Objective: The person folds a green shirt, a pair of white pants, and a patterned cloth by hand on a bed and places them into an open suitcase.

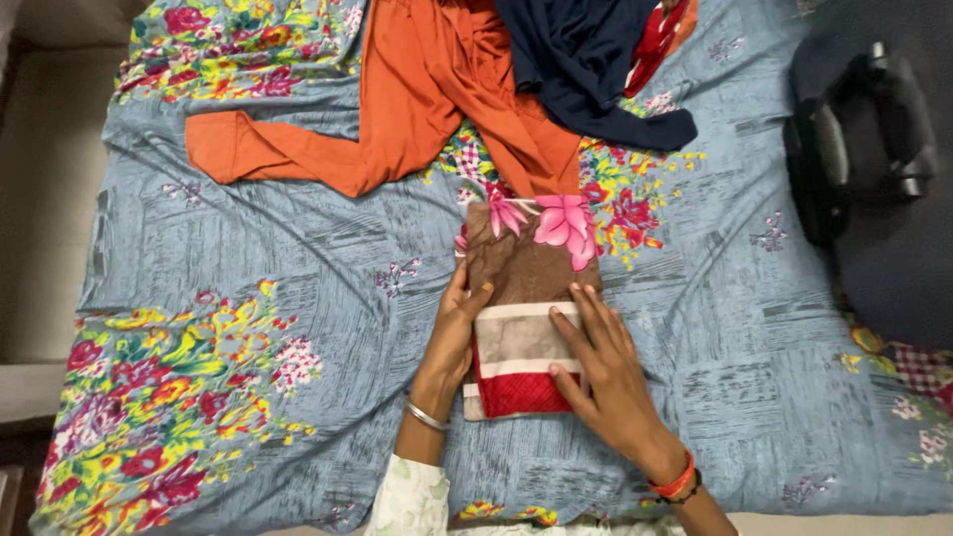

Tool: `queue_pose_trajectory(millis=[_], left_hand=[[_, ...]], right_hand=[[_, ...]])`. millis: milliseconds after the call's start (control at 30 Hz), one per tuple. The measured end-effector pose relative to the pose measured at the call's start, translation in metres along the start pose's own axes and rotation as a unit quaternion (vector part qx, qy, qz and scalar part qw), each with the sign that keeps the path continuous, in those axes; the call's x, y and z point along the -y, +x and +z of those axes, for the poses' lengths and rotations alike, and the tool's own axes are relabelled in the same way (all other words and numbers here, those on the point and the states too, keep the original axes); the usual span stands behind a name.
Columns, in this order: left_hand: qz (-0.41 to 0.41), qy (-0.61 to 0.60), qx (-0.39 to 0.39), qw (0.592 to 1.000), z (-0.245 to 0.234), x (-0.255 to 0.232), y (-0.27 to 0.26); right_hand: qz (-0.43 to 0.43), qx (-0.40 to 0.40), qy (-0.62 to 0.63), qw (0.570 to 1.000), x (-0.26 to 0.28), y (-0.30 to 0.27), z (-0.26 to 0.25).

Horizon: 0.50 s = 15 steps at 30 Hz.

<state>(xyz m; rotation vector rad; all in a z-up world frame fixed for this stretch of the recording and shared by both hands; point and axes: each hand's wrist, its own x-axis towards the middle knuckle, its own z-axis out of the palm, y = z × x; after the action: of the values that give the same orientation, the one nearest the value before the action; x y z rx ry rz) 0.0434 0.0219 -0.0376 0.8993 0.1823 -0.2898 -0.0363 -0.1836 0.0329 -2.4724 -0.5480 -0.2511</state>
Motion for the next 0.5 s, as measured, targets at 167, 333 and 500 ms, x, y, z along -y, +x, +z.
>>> queue_pose_trajectory(millis=[167, 333, 500], left_hand=[[0.014, 0.164, -0.031, 0.986, -0.018, 0.018, -0.024], [0.066, 0.235, -0.074, 0.967, -0.027, 0.01, -0.044], [0.023, 0.325, -0.07, 0.943, -0.008, -0.01, -0.084]], right_hand=[[0.021, 0.065, 0.003, 0.998, -0.001, -0.009, 0.013], [0.015, 0.077, 0.003, 0.997, 0.006, -0.007, 0.013], [0.016, 0.097, -0.022, 0.995, 0.01, -0.004, 0.015]])
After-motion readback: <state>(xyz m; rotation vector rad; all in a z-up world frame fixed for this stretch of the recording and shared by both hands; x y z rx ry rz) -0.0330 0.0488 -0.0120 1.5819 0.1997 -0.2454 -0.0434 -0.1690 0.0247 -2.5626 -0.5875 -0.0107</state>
